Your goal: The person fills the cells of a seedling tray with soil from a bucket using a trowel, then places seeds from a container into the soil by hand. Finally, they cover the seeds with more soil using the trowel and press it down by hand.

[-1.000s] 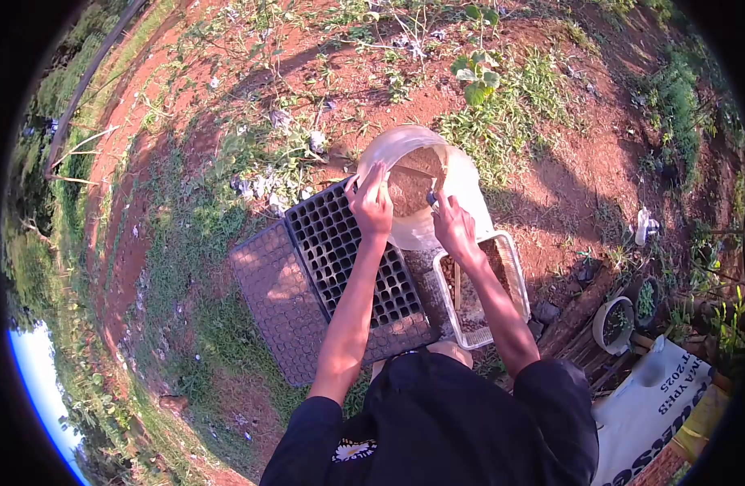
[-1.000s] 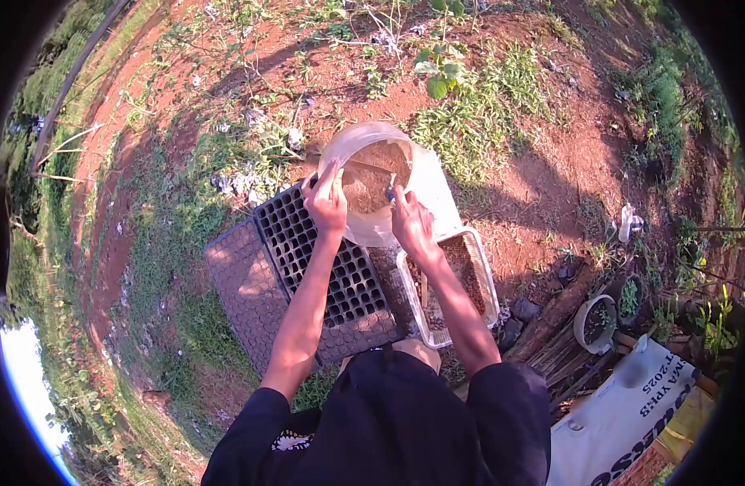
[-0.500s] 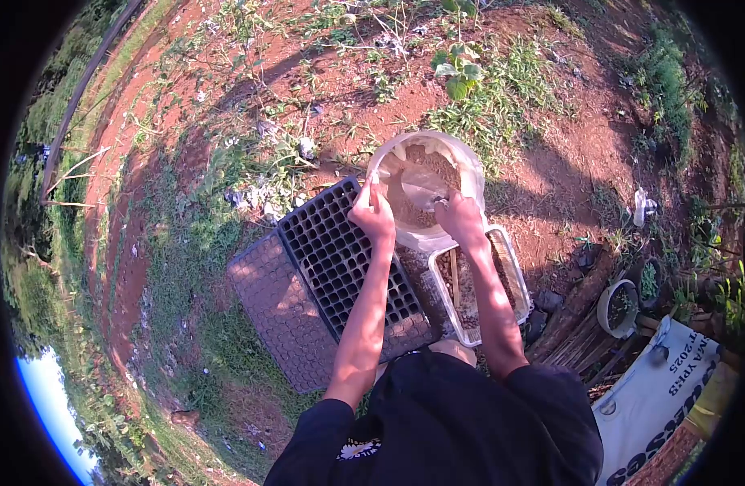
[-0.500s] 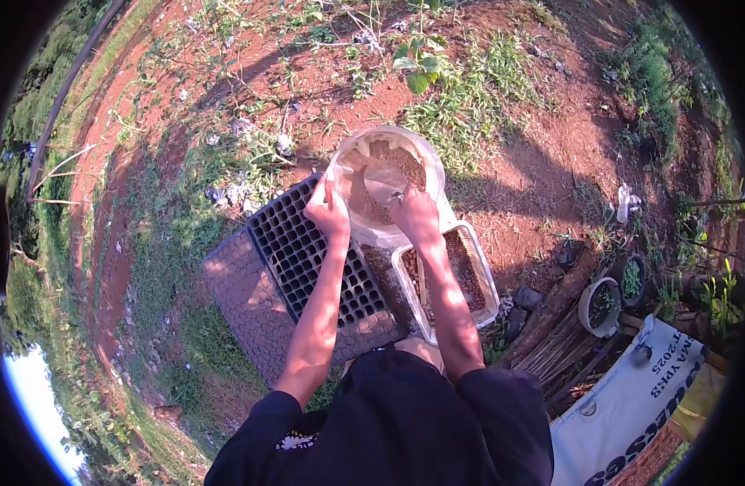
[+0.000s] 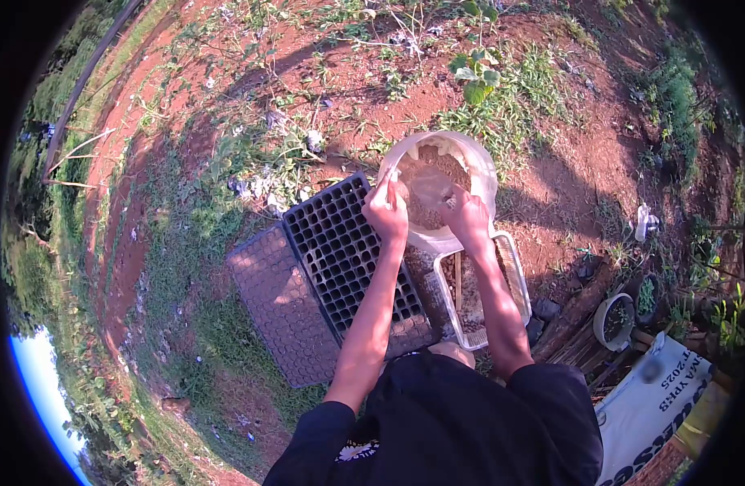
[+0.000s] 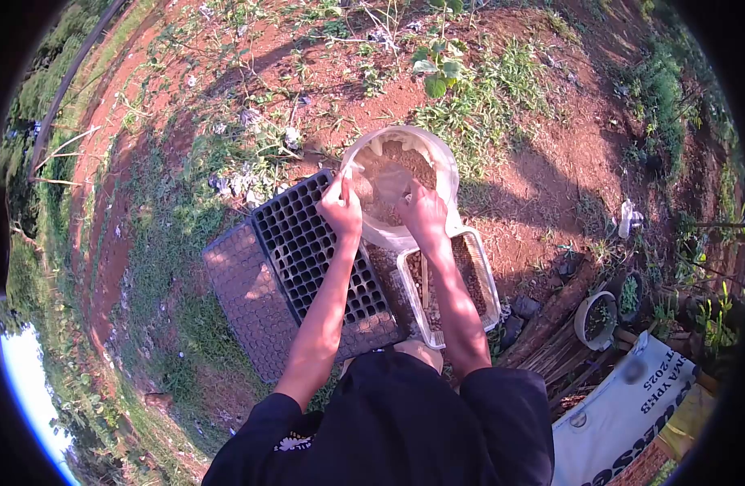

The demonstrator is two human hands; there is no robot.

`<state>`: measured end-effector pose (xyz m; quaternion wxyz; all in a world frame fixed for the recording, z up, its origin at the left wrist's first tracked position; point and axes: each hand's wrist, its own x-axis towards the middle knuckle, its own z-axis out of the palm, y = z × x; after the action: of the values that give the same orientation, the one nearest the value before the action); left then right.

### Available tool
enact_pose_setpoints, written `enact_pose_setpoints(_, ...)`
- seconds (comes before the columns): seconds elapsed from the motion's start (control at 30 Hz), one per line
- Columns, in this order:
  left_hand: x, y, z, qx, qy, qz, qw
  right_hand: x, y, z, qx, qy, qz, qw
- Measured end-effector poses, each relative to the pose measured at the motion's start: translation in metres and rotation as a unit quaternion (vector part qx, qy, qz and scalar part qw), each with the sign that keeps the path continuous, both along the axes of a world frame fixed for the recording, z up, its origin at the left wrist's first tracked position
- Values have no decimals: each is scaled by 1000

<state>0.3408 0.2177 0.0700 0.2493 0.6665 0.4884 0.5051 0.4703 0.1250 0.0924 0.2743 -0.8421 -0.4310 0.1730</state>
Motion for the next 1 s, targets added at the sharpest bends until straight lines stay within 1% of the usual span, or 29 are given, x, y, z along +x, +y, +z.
enact_pose_setpoints(0.1, 3, 2, 0, 14, -20, -15, 1000, -4, -5, -2, -8, 22, 12, 1000)
enact_pose_setpoints(0.17, 0, 0, 0, 7, -2, -21, 1000, -8, -8, -3, 38, -17, 22, 999)
enact_pose_setpoints(0.2, 0, 0, 4, 3, 16, -26, 1000, -9, -8, -6, 39, -17, 21, 999)
enact_pose_setpoints(0.3, 2, -4, 12, -11, 14, -30, 999, -16, -3, -16, 19, -10, -4, 1000)
enact_pose_setpoints(0.37, 1, -4, 15, -25, 36, -30, 999, -22, 0, -25, 68, -81, -9, 994)
enact_pose_setpoints(0.4, 2, -3, 16, -1, 49, -32, 998, -27, 5, -26, 16, -101, -19, 995)
enact_pose_setpoints(0.43, 3, -2, 18, 23, 62, -34, 997, -31, 8, -27, 16, -101, -19, 995)
enact_pose_setpoints(0.47, 4, -1, 19, 23, 62, -35, 997, -34, 11, -27, 15, -94, -21, 995)
enact_pose_setpoints(0.53, 9, 3, 20, 80, 27, -48, 995, -33, 17, -35, 30, -92, -20, 995)
enact_pose_setpoints(0.57, 9, 4, 20, 81, 27, -50, 995, -29, 18, -39, 31, -92, -21, 995)
enact_pose_setpoints(0.63, 6, 6, 17, -10, 22, -50, 998, -22, 16, -40, 107, -61, -17, 992)
enact_pose_setpoints(0.67, 6, 8, 15, 4, 16, -45, 999, -16, 16, -40, 108, -62, -20, 992)
enact_pose_setpoints(0.73, 4, 10, 15, 15, 15, -44, 999, -7, 16, -37, 105, 26, 10, 994)
enact_pose_setpoints(0.77, 4, 11, 15, 26, 14, -40, 999, -6, 17, -36, 106, 26, 8, 994)
enact_pose_setpoints(0.83, 2, 14, 12, 21, 10, -42, 999, -6, 17, -22, 89, 157, -12, 984)
enact_pose_setpoints(0.9, -1, 16, 11, 8, 0, -39, 999, -8, 21, -27, 100, 162, -15, 982)
enact_pose_setpoints(0.93, -4, 14, 11, -31, 16, -25, 999, -9, 23, -30, 110, 167, -16, 980)
enact_pose_setpoints(0.97, -4, 16, 10, -29, 18, -25, 999, -10, 23, -32, 112, 168, -16, 979)
enact_pose_setpoints(1.0, -5, 18, 5, 0, 3, -27, 1000, -10, 22, -30, 91, 181, -18, 979)
